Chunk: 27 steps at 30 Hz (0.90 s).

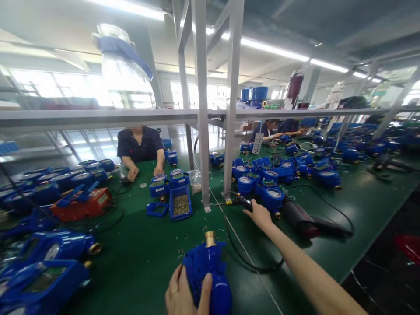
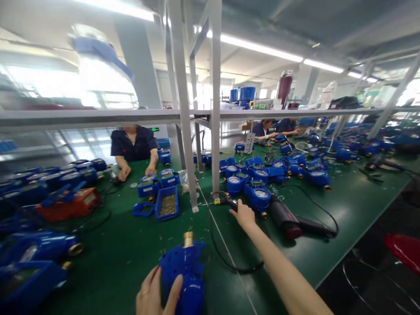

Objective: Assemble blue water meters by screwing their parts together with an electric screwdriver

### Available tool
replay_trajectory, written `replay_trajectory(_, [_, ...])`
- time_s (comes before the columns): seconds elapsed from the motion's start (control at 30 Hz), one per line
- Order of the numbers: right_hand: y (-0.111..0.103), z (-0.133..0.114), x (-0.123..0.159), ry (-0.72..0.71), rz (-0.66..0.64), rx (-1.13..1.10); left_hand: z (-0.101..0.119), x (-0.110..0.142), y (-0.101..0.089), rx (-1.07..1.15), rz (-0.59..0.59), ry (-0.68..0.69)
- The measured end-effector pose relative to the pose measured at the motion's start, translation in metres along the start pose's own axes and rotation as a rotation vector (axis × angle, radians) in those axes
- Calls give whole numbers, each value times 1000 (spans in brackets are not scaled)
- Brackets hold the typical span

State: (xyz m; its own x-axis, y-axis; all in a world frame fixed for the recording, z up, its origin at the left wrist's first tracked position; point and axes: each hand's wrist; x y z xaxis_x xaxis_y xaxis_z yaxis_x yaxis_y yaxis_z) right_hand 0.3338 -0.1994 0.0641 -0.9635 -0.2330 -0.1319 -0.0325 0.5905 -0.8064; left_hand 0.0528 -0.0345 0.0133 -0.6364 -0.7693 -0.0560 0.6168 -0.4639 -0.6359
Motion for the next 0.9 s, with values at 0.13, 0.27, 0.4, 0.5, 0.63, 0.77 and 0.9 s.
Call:
replay_trajectory(0.13, [5,-18,38,-122,-73,-1,55,15,-11,-202,-17,-85])
replay_trajectory(0.27, [16,-17,111,-232,-501,-147,84,19,-18,-213,-29,-128])
replay_trajectory(0.4, [42,-13,175,-220,-583,-550,86,18,-22,-93,-16,-183])
replay_trajectory(0.5, [64,-15,199,-174,-433,-828,81,18,-23,5,1,-201])
replay_trajectory(0.63, [90,-15,214,-164,-391,-835,72,18,-30,77,-7,-213])
replay_trajectory(0.77, [110,-11,229,-359,-351,-701,56,17,-38,152,8,-238])
replay_trajectory(0.9, [107,-16,242,-662,-164,-637,25,7,-44,521,25,-270])
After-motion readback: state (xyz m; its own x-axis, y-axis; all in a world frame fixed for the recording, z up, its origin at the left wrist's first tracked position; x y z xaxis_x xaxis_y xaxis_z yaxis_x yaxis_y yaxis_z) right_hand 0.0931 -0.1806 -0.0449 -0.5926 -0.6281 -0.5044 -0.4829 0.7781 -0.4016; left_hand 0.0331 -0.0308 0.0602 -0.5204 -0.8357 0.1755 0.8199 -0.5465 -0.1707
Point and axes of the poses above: each hand's wrist, its own x-axis away from the middle knuckle, its own y-axis out of the palm, z = x × y, and after that the axes turned 5 degrees about -y, right-handed
